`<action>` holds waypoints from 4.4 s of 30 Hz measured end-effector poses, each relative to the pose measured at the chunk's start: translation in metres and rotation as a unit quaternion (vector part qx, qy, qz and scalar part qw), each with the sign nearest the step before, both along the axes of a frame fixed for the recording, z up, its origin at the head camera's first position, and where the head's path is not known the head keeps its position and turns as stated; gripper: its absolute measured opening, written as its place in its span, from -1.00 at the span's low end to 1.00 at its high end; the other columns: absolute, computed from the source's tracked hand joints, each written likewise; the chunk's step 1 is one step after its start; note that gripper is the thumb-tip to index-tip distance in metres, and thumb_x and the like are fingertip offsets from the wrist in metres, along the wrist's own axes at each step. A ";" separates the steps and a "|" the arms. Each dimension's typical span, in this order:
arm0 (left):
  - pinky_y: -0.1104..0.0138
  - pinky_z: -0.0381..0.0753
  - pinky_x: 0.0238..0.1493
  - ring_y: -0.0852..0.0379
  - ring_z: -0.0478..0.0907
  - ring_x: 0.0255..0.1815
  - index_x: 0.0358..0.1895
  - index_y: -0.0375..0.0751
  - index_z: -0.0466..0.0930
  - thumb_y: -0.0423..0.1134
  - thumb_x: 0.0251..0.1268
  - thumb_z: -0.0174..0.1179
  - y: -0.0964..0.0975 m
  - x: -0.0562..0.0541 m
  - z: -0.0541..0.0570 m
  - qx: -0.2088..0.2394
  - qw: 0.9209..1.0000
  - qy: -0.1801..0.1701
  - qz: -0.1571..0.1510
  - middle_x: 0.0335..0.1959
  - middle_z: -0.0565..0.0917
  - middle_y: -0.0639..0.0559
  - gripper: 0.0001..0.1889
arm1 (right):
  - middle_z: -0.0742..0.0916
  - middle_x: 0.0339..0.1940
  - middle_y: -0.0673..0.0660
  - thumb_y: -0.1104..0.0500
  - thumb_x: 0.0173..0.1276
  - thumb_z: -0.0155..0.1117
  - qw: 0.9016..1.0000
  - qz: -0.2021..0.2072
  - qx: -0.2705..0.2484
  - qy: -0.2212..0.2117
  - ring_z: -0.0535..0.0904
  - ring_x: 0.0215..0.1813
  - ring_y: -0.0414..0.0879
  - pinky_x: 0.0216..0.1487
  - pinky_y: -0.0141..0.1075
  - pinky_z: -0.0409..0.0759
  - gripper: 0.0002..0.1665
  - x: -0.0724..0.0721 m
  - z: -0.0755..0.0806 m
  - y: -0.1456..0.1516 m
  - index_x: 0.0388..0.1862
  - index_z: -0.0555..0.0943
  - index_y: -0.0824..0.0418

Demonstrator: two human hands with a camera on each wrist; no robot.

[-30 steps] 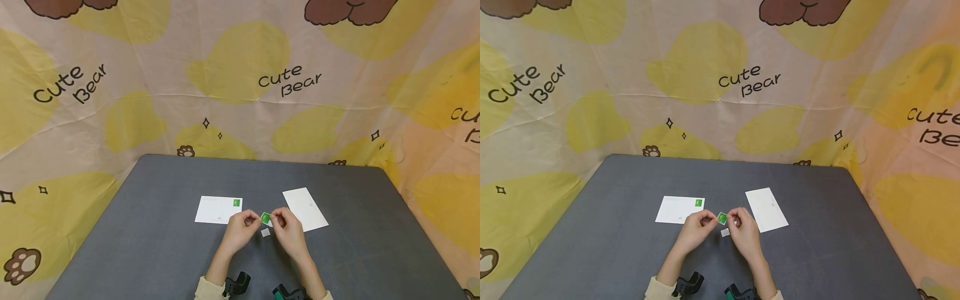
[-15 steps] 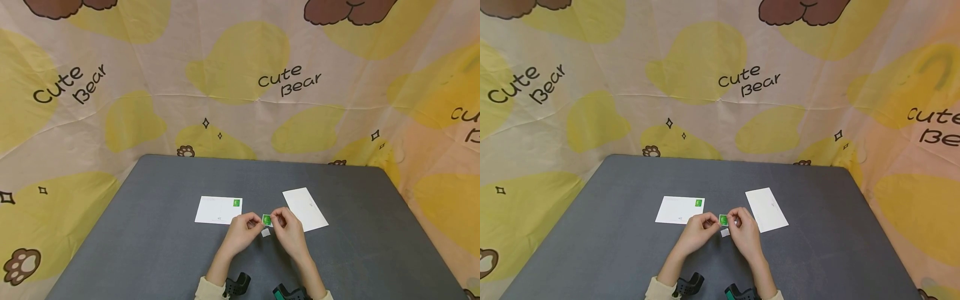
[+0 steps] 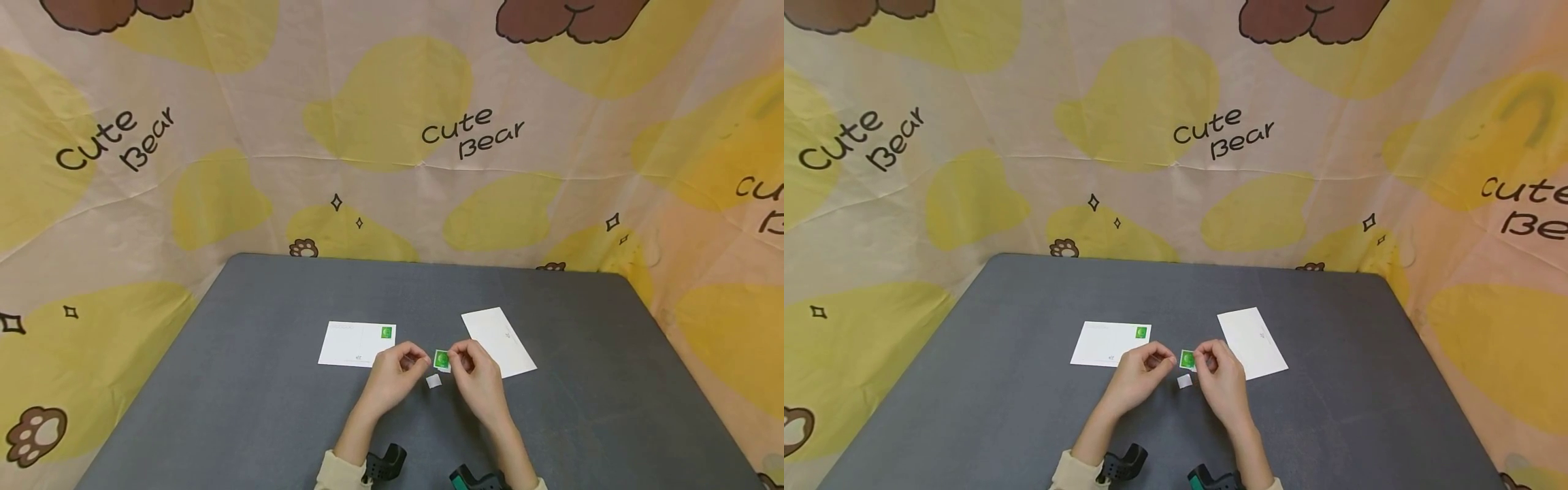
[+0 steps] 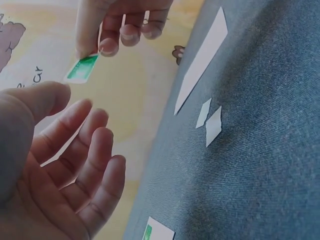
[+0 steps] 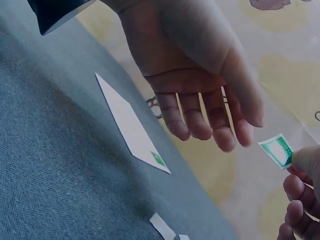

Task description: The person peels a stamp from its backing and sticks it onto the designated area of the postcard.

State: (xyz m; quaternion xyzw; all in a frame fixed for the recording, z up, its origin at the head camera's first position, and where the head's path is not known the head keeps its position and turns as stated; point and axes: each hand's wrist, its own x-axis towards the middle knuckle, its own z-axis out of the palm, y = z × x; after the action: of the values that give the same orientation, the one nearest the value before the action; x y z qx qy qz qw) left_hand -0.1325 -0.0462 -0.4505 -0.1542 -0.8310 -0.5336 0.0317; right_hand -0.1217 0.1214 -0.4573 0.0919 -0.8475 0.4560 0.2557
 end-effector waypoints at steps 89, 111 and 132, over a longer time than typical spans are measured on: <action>0.25 0.32 0.17 0.18 0.26 0.32 0.19 0.25 0.43 -0.02 0.25 0.11 0.115 -0.031 -0.025 -0.513 0.834 0.157 -0.128 0.30 0.34 0.29 -0.59 | 0.48 -0.60 0.00 0.28 0.23 0.21 0.976 -0.200 0.003 -0.084 0.29 -0.55 -0.32 -0.52 -0.51 0.23 -0.96 0.018 -0.003 0.098 -0.39 0.57 0.25; 0.37 0.35 0.03 0.27 0.33 0.19 0.17 0.27 0.43 0.08 0.24 0.08 0.127 -0.017 -0.026 -0.531 0.807 0.218 -0.139 0.27 0.37 0.30 -0.59 | 0.48 -0.58 0.00 0.28 0.25 0.19 0.976 -0.198 -0.004 -0.095 0.29 -0.55 -0.32 -0.53 -0.50 0.24 -0.96 0.018 -0.002 0.098 -0.37 0.57 0.23; 0.23 0.31 0.13 0.16 0.25 0.28 0.24 0.35 0.35 0.37 0.11 -0.01 0.124 -0.013 -0.026 -0.556 0.794 0.195 -0.148 0.23 0.35 0.25 -0.41 | 0.49 -0.58 0.00 0.27 0.26 0.19 0.974 -0.205 -0.003 -0.092 0.30 -0.54 -0.33 -0.52 -0.51 0.24 -0.96 0.018 -0.003 0.100 -0.36 0.58 0.23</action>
State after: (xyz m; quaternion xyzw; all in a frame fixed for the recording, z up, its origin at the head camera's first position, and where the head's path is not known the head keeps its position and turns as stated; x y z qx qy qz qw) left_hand -0.1456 0.0783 -0.4762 -0.3672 -0.9277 0.0640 0.0223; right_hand -0.1041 0.2212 -0.4599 -0.1270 -0.8666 0.4032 0.2652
